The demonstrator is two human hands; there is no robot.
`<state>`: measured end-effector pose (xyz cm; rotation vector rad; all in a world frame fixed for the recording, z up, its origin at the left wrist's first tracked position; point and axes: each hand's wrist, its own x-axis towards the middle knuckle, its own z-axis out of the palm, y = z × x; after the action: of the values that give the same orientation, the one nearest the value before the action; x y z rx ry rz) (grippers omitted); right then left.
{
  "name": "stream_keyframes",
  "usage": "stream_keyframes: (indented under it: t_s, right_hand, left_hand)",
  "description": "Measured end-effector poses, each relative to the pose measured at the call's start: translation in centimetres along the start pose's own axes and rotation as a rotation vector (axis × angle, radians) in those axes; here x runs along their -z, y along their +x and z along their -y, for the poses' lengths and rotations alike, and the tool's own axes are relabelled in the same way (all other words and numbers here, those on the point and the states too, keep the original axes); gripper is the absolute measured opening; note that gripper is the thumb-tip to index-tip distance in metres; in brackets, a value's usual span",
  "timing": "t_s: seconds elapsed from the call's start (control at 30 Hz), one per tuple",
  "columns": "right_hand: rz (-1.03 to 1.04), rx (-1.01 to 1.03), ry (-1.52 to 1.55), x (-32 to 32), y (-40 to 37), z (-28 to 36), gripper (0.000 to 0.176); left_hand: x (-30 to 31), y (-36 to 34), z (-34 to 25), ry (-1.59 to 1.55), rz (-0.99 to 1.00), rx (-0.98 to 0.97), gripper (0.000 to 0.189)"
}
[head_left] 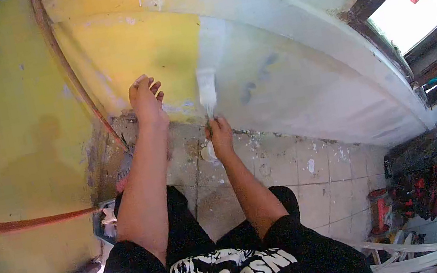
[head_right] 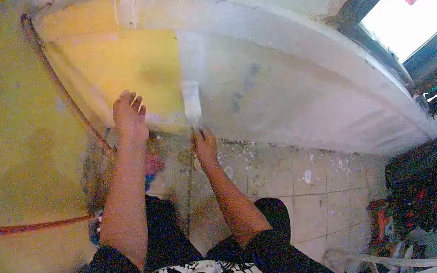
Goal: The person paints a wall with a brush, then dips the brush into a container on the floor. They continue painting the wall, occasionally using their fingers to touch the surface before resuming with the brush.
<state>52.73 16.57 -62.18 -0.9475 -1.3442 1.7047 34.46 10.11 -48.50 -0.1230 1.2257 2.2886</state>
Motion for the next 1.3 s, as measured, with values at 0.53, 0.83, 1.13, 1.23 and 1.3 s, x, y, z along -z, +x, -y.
stream_keyframes:
  t_s: [0.53, 0.83, 1.13, 1.23, 1.3]
  right_hand:
    - [0.059, 0.336, 0.135, -5.1, 2.7, 8.3, 0.015]
    - [0.083, 0.383, 0.193, -6.2, 2.7, 10.5, 0.017]
    - [0.058, 0.365, 0.239, -6.0, 2.5, 10.7, 0.011]
    - [0.067, 0.364, 0.226, -6.1, 2.6, 10.4, 0.009]
    - [0.044, 0.315, 0.24, -5.9, 2.7, 10.0, 0.009]
  left_hand:
    - [-1.1, -0.8, 0.2, 0.007, 0.024, 0.003, 0.022]
    - [-0.6, -0.3, 0.5, -0.019, 0.017, 0.004, 0.021]
    - [-0.8, -0.4, 0.3, -0.001, 0.023, 0.017, 0.019]
    - [-1.2, -0.8, 0.5, -0.009, 0.027, 0.007, 0.018]
    - [-1.4, -0.6, 0.5, -0.003, 0.017, 0.02, 0.017]
